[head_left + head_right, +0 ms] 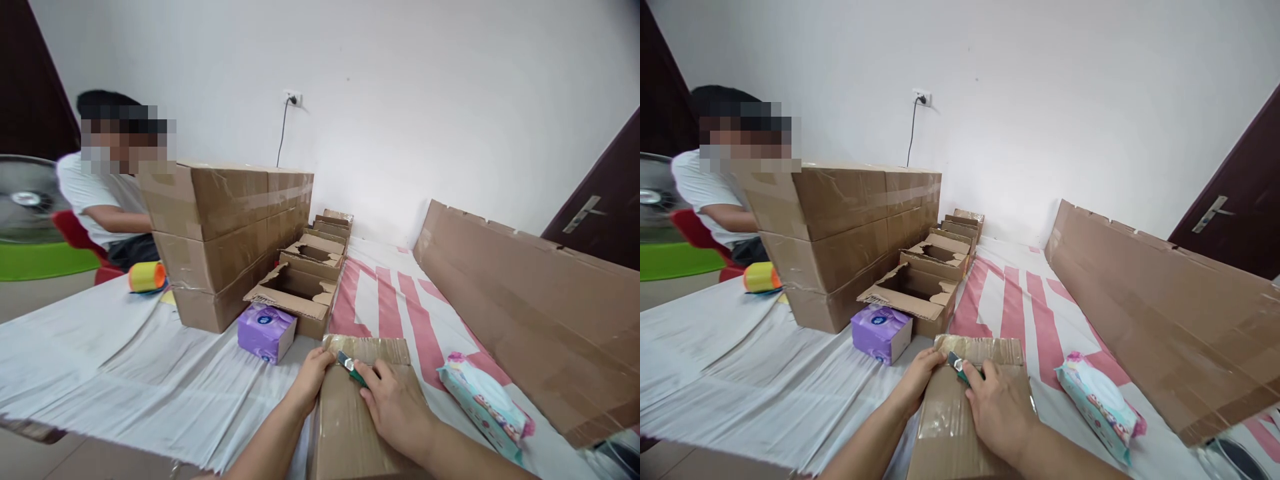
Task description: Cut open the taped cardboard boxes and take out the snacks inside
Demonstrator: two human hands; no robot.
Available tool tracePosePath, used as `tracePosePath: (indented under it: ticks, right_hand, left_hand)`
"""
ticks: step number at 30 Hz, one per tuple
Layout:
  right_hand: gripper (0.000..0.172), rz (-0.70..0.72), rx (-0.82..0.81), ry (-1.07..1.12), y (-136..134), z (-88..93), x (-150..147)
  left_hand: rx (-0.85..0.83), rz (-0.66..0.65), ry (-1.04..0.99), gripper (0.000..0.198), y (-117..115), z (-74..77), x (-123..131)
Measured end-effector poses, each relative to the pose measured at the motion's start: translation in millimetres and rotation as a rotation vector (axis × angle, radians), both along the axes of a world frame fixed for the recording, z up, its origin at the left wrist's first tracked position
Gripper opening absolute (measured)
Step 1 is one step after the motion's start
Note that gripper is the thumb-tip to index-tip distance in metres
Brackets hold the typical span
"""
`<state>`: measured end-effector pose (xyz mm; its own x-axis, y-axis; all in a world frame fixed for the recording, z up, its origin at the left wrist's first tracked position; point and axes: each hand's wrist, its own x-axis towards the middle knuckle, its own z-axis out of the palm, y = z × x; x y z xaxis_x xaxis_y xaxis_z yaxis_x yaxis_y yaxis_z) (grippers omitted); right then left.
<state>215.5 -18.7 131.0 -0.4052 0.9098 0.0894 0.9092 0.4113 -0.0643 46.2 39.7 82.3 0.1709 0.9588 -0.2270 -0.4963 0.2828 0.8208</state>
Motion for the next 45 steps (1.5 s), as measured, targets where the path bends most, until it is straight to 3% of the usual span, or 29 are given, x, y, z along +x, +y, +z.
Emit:
tracePosePath:
  ticks: [7, 11, 16, 21, 30, 37, 45]
  right_hand:
    - [0.044, -0.076, 0.033, -0.005, 17.8, -3.5, -4.0]
    - [0.042, -0.086, 0.014, 0.013, 26.4, 4.5, -0.4]
    - [0.040, 0.019, -0.120, 0.080, 9.9, 22.1, 5.0]
    - [0.040, -0.025, -0.192, 0.099, -1.5, 29.3, 4.6]
    - [0.041, -0.063, -0.161, 0.108, -1.6, 21.7, 12.5]
    - [0.038, 0.004, -0.203, 0.163, -2.6, 26.1, 15.7]
    - [0.040, -0.021, -0.148, 0.086, -2.8, 16.3, 11.5]
  left_hand:
    - [0.005, -0.058, -0.021, 0.014, -5.5, -0.2, 8.1]
    - [-0.003, -0.069, -0.038, 0.008, -8.4, -0.6, 11.0]
    - [-0.010, -0.055, -0.043, 0.007, -5.7, -1.7, 6.4]
    - [-0.001, -0.060, -0.035, 0.011, -5.1, -1.5, 9.9]
    - [-0.003, -0.060, -0.002, 0.012, -5.9, -2.2, 11.1]
    - [0.004, -0.068, 0.006, 0.013, -4.3, -3.8, 10.0]
    - [0.027, -0.078, 0.001, 0.012, -7.1, -2.7, 13.2]
